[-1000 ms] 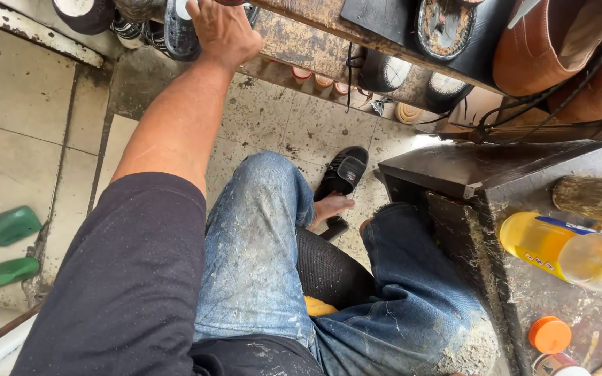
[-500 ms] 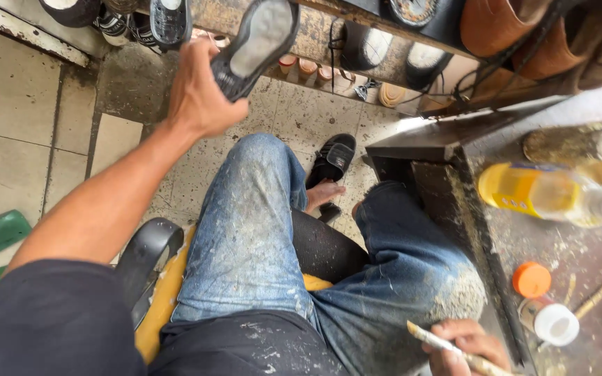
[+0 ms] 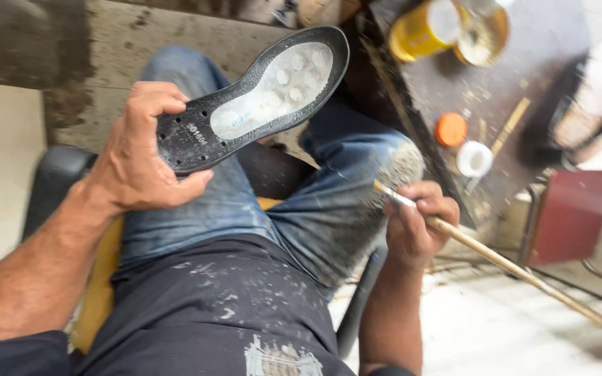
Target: Applying adhesive to a shoe sole using a brush for repair
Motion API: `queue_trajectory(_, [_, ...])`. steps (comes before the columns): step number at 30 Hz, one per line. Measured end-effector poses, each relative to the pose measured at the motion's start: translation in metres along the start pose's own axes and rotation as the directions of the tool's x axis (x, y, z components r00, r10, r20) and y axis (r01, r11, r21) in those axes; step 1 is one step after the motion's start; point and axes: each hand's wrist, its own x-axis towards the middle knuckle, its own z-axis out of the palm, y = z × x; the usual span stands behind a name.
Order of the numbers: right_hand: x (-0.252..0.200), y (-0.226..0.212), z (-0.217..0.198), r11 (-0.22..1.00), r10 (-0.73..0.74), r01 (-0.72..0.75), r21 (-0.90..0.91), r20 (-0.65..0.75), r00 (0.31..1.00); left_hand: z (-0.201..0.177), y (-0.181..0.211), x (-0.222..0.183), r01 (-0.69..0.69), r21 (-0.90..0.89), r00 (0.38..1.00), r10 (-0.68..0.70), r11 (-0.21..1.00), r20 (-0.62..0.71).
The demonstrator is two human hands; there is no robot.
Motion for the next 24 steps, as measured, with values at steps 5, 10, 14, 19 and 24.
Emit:
queue_trajectory(5, [0.018, -0.042, -0.044, 0.966, -0.131, 0.088, -0.245, -0.168, 0.977, 0.019, 0.05, 0.011, -0.111, -0.104, 0.99, 0.12, 0.988, 0.079])
queue_trajectory(10, [0.058, -0.071, -0.087, 0.916, -0.202, 0.052, -0.397, -0.346, 0.916, 0.04, 0.077, 0.015, -0.053, -0.189, 0.98, 0.087, 0.981, 0.178])
queue_trajectory(14, [0.084, -0.072, -0.115, 0.836, 0.005, -0.124, -0.535, -0.219, 0.976, 0.045, 0.086, 0.015, 0.082, -0.353, 0.986, -0.023, 0.932, 0.166])
queue_trajectory(19, [0.101, -0.051, -0.123, 0.689, 0.23, -0.293, -0.663, -0.184, 0.956, 0.046, 0.1, 0.014, 0.241, -0.407, 0.963, -0.164, 0.881, 0.214])
queue_trajectory(24, [0.106, -0.033, -0.129, 0.509, 0.2, -0.236, -0.827, -0.153, 0.968, 0.04, 0.103, 0.016, 0.272, -0.468, 0.961, -0.209, 0.841, 0.184])
